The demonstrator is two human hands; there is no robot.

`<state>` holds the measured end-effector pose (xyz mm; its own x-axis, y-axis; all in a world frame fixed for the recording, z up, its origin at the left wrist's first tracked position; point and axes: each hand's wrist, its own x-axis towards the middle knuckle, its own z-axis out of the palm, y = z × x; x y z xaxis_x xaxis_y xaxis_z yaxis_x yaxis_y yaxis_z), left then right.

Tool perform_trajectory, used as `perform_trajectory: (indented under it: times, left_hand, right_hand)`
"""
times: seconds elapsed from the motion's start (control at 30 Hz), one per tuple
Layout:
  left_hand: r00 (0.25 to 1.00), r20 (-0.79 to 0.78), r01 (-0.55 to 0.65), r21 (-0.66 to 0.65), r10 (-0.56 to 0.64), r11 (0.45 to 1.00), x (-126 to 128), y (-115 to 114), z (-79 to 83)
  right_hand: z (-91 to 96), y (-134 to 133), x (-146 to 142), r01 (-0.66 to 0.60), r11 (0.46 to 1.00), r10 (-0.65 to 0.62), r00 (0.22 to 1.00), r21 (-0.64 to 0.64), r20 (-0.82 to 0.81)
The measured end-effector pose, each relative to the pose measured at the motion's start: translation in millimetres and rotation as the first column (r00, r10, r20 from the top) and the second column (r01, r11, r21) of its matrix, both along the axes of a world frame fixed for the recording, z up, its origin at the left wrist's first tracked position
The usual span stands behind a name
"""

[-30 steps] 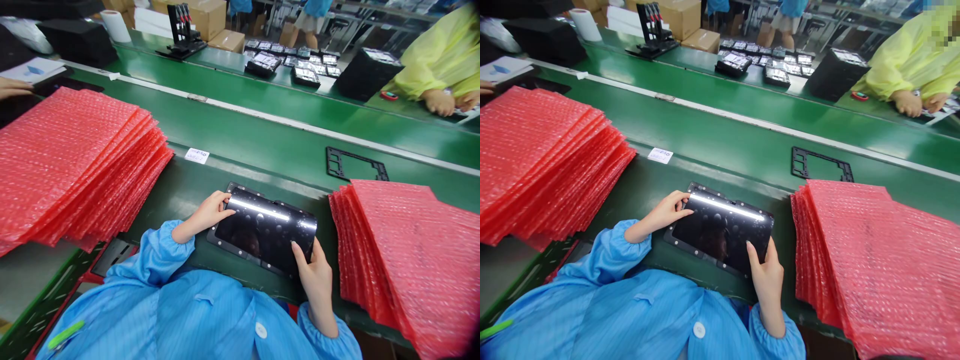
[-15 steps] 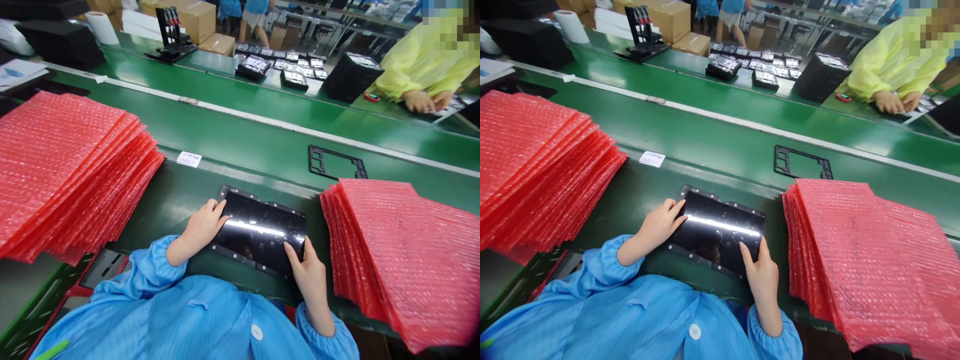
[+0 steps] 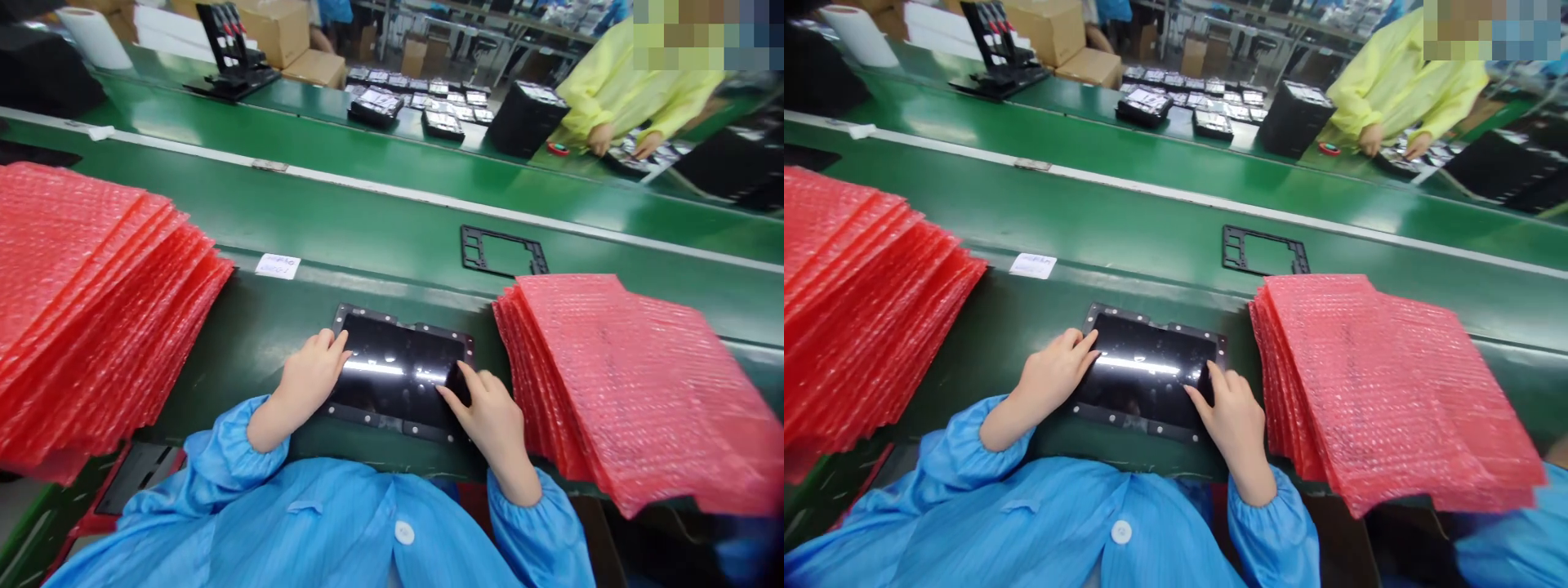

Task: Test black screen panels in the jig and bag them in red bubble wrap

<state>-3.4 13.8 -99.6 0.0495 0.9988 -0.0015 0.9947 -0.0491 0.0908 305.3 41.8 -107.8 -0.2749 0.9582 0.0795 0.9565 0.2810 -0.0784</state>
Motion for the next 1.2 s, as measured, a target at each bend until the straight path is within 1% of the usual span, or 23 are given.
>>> perform_trajectory:
  times: [0.07, 0.1, 0.13, 0.23, 0.3, 0.37, 0.43, 0.5, 0.53, 0.63, 0.73, 0.83, 0.9, 0.97, 1.03, 1.13, 1.2]
  left_hand:
    - [1.0, -0.01, 0.025, 0.027, -0.025, 0.999, -1, 2, 0.6]
    - [0.999, -0.02, 0.034, 0.047, -0.033, 0.998, -2, 3, 0.3]
    - [0.998, -0.038, 0.042, 0.066, -0.04, 0.997, -3, 3, -0.2]
    - [0.994, -0.097, 0.068, 0.101, -0.058, 0.993, -5, 5, -2.9]
    - [0.993, -0.094, 0.085, 0.131, -0.073, 0.988, -8, 4, -6.0]
    - [0.991, -0.067, 0.125, 0.151, -0.116, 0.981, -12, 2, -10.9]
    - [0.984, -0.037, 0.18, 0.115, -0.177, 0.977, -17, -1, -17.3]
    - [0.977, -0.008, 0.213, 0.025, -0.213, 0.977, -22, -4, -23.9]
    - [0.977, 0.005, 0.213, -0.021, -0.213, 0.977, -25, -5, -26.7]
    - [0.985, 0.006, 0.175, -0.089, -0.175, 0.981, -29, -7, -31.6]
    - [0.983, 0.003, 0.183, -0.08, -0.183, 0.98, -28, -8, -30.5]
    - [0.985, -0.002, 0.17, -0.047, -0.171, 0.984, -19, -10, -26.0]
    - [0.992, -0.013, 0.124, -0.008, -0.124, 0.992, -12, -12, -24.3]
    - [0.996, -0.005, 0.085, 0.027, -0.085, 0.996, -5, -14, -26.3]
    - [0.998, 0.041, 0.046, 0.052, -0.048, 0.998, -2, -15, -32.3]
    - [0.982, 0.185, -0.042, 0.068, 0.029, 0.997, -4, -14, -42.6]
    - [0.936, 0.345, -0.095, 0.065, 0.067, 0.993, -4, -12, -43.7]
  right_hand:
    - [2.3, 4, 1, -0.135, 0.99, 0.137, 0.99, 0.036, -0.038]
    - [3.7, 6, 1, -0.169, 0.985, 0.171, 0.984, 0.034, -0.053]
    - [5.2, 8, 1, -0.178, 0.984, 0.179, 0.981, 0.027, -0.067]
    - [10.7, 11, 0, -0.139, 0.99, 0.139, 0.985, 0.003, -0.1]
    - [15.1, 10, 1, -0.133, 0.991, 0.129, 0.985, -0.026, -0.119]
    - [18.9, 8, 4, -0.153, 0.985, 0.143, 0.981, -0.074, -0.132]
    - [20.6, 5, 7, -0.185, 0.975, 0.169, 0.978, -0.125, -0.125]
    - [19.8, 2, 8, -0.203, 0.967, 0.19, 0.977, -0.155, -0.096]
    - [18.8, 0, 9, -0.202, 0.966, 0.192, 0.978, -0.16, -0.077]
    - [17.6, -2, 7, -0.178, 0.973, 0.176, 0.984, -0.148, -0.029]
    - [23.7, 1, 1, -0.176, 0.975, 0.176, 0.984, -0.137, -0.009]
    - [32.1, 12, -16, -0.143, 0.981, 0.147, 0.989, -0.131, 0.018]
    - [32.2, 21, -35, -0.181, 0.979, 0.183, 0.983, -0.095, 0.011]
    - [25.8, 32, -57, -0.301, 0.953, 0.3, 0.953, -0.024, -0.029]
    - [15.4, 41, -77, -0.366, 0.928, 0.371, 0.926, 0.064, -0.077]
    - [2.6, 53, -94, -0.318, 0.934, 0.34, 0.931, 0.162, -0.131]
    - [0.3, 56, -96, -0.289, 0.937, 0.32, 0.936, 0.197, -0.148]
